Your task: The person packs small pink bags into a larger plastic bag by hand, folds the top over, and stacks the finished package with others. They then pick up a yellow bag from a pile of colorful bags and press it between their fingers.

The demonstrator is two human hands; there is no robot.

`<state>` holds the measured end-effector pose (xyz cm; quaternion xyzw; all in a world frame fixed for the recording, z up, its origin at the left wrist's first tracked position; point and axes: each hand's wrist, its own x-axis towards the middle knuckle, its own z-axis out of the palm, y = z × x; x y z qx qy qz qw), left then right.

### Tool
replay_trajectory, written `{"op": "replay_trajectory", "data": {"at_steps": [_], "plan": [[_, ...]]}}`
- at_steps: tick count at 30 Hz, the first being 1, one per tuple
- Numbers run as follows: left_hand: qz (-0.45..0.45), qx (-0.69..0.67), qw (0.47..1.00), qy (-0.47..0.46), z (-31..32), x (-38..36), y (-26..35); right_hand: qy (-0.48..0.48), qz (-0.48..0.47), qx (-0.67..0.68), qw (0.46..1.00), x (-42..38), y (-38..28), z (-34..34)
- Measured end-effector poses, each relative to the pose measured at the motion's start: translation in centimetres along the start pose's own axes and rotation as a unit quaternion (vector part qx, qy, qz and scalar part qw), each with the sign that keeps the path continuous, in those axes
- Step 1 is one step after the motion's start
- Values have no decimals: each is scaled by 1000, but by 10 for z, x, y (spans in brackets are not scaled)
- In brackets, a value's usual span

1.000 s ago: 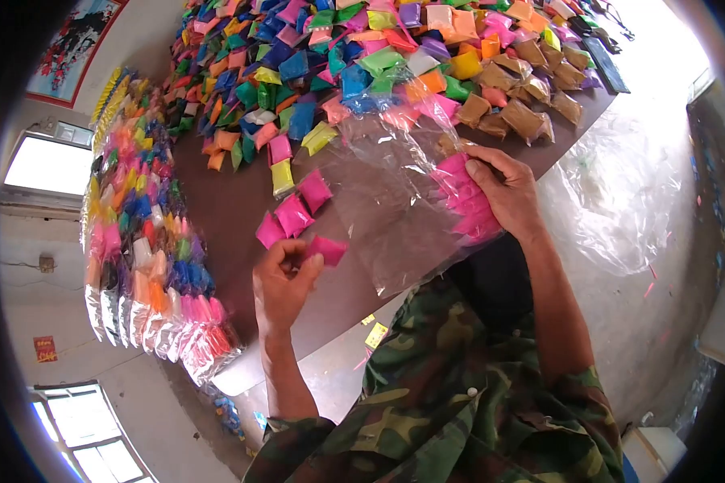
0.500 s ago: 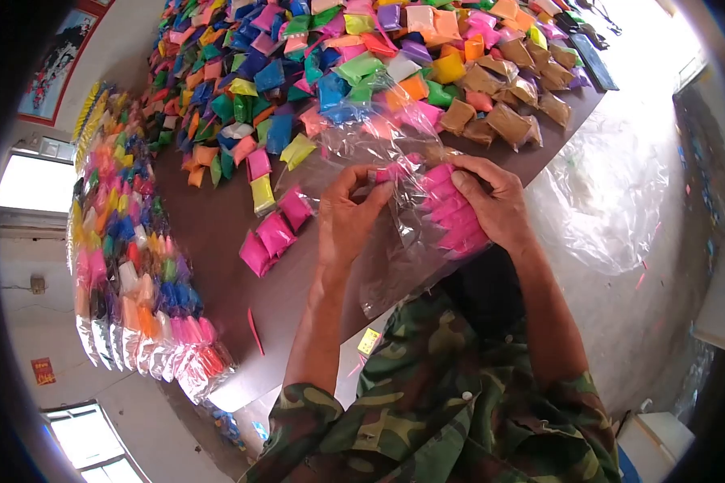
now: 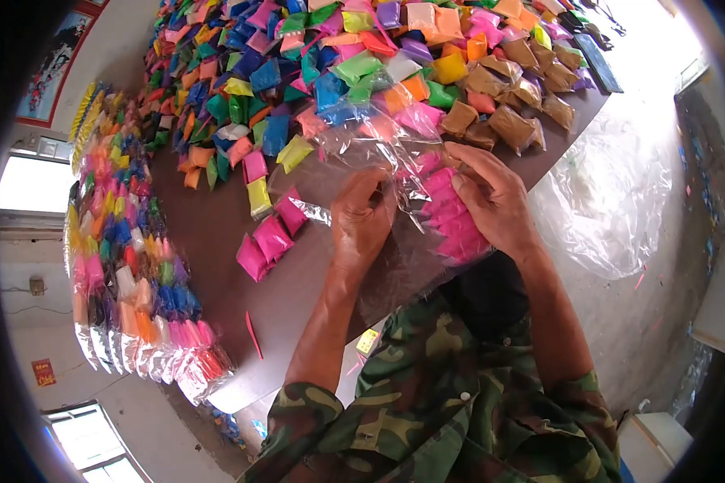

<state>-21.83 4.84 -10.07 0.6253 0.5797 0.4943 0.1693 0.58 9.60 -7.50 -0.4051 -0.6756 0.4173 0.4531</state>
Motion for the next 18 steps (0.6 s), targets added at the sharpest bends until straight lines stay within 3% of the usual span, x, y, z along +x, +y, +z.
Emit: {"op": "replay_trajectory", "data": {"at_steps": [2,5,7,9,11,17,18], "plan": [[6,-18,999,42,4,1,11,-14,15,11,1000,3,-3,-1],[58,11,998,-17,1,4,5,-2,6,-9,1000,6,3,2],[-7,-36,999,-35,-1,1,1,-3,6,-11,1000,8,3,2],[-12,-46,998,-35,2,3,2,-5,28,-9,1000,9,4,1],[44,-15,999,-12,3,8,9,-11,67,1,998,10,5,1],[124,82,989,-19,8,7,-5,-7,60,19,998,12,11,3],[98,65,993,-22,10,6,-6,-5,66,24,998,12,10,2]]}}
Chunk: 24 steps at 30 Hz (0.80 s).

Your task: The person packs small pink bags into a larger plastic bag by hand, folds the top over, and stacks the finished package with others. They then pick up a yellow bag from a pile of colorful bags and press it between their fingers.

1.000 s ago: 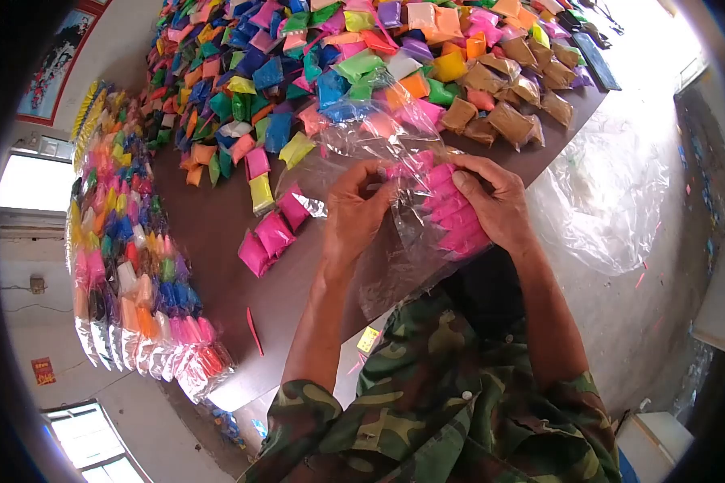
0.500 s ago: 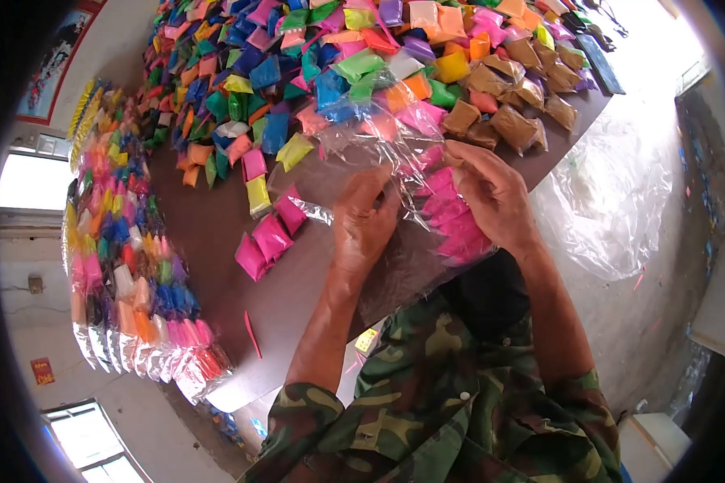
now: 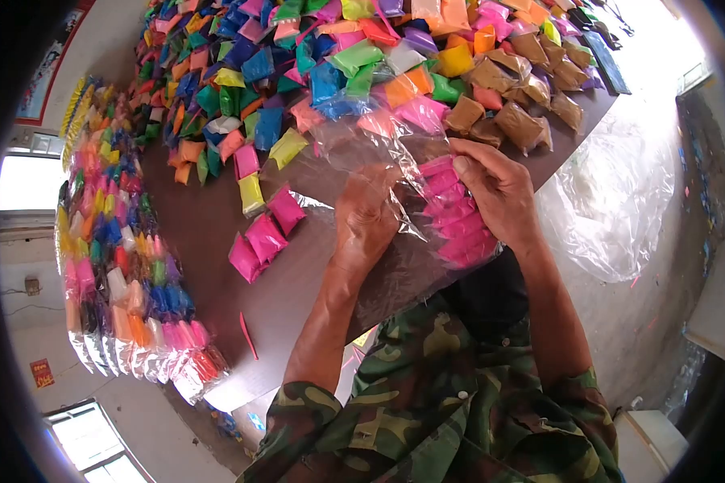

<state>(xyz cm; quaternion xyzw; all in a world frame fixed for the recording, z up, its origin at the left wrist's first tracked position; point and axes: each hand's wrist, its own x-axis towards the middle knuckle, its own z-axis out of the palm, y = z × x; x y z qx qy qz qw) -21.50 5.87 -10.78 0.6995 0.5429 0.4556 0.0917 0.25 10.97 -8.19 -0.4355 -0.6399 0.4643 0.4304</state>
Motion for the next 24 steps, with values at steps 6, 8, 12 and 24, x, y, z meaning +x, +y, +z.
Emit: {"op": "replay_trajectory", "data": {"at_steps": [6,8,12,24], "plan": [[-19,20,998,-60,0,-1,-5,9,-30,-20,999,0,2,5],[-3,39,996,-86,-6,-2,-2,5,-25,-10,1000,0,4,5],[-57,9,997,-42,-23,-7,25,0,-21,-4,1000,1,4,4],[-221,321,909,-149,-162,-2,-16,-7,6,6,1000,1,9,2]]}}
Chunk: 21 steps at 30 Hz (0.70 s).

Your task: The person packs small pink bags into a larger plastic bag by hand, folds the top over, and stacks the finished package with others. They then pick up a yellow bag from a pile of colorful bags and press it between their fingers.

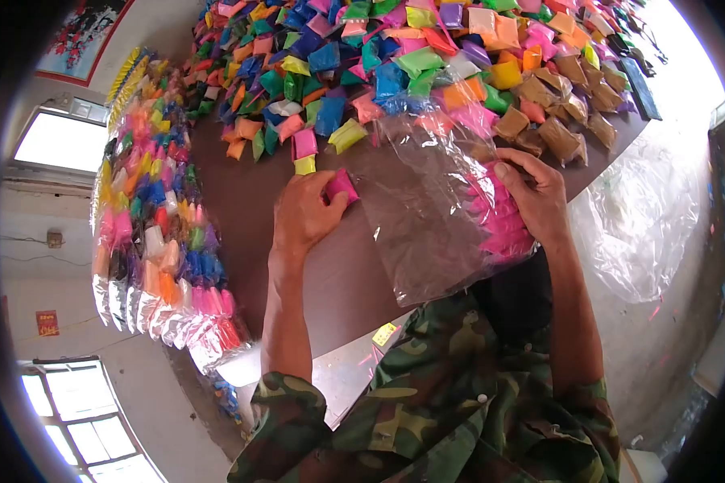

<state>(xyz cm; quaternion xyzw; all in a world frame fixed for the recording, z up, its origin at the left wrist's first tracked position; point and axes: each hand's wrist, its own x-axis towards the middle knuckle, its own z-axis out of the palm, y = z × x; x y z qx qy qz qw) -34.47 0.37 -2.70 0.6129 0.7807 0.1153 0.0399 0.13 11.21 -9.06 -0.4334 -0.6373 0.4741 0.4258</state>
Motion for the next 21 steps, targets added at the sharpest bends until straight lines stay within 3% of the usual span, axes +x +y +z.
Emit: {"op": "replay_trajectory", "data": {"at_steps": [2,8,11,14,17,21], "plan": [[-47,-11,997,-54,-1,10,1,3,2,-1,1000,0,1,-1],[39,-71,995,-65,-2,25,-22,5,0,-21,1000,0,0,-2],[26,-124,988,-85,-11,26,-25,4,5,-22,1000,0,1,-1],[-30,-199,978,-56,-29,16,-17,5,3,-13,1000,0,2,-1],[-47,-241,969,30,-43,4,-12,8,1,-25,1000,-1,2,-2],[-63,-324,941,75,-52,-7,-8,10,1,-23,1000,0,1,0]]}}
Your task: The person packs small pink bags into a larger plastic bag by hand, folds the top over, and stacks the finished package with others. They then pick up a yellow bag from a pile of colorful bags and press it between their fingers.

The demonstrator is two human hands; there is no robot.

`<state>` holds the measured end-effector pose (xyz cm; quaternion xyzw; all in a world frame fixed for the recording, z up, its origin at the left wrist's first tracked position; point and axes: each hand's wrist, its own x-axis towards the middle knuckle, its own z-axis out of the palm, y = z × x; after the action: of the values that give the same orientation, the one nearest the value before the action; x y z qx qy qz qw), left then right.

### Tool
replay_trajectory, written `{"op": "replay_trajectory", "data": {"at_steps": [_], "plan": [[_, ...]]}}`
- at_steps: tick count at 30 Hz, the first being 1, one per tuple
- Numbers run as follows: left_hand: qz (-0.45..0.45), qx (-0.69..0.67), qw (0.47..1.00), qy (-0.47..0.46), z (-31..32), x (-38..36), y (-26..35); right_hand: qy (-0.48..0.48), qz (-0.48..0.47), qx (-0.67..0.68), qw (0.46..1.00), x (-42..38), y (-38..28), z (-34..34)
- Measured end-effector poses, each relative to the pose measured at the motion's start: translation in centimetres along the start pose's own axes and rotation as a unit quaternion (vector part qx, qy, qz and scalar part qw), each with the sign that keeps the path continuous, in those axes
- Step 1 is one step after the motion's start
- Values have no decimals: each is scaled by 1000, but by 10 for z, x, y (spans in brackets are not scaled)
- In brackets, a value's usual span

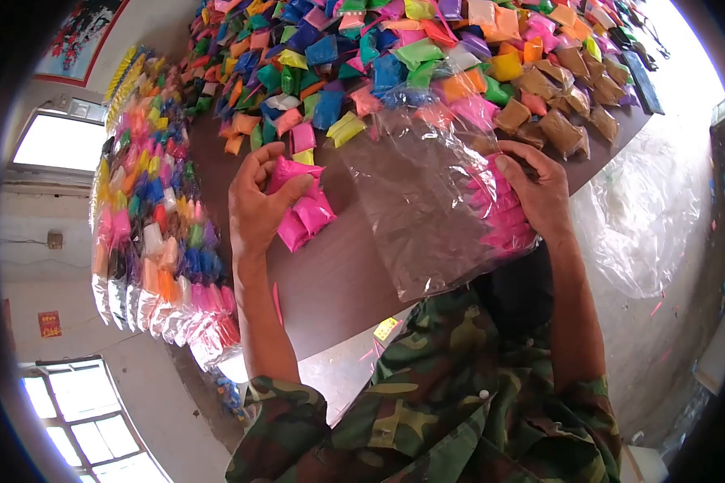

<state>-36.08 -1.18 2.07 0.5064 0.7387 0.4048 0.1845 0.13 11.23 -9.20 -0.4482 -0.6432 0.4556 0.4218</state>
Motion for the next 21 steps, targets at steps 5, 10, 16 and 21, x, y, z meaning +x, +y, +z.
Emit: {"op": "replay_trajectory", "data": {"at_steps": [5,10,16,21], "plan": [[-1,-135,991,-19,34,-22,3,-1,-5,6,1000,0,1,0],[-75,-148,980,-109,91,-36,27,-1,7,4,1000,0,-2,0],[-44,-128,978,-159,131,-23,13,-13,19,39,999,0,0,-1],[47,-19,994,-96,141,-26,-1,-6,25,51,998,0,4,2]]}}
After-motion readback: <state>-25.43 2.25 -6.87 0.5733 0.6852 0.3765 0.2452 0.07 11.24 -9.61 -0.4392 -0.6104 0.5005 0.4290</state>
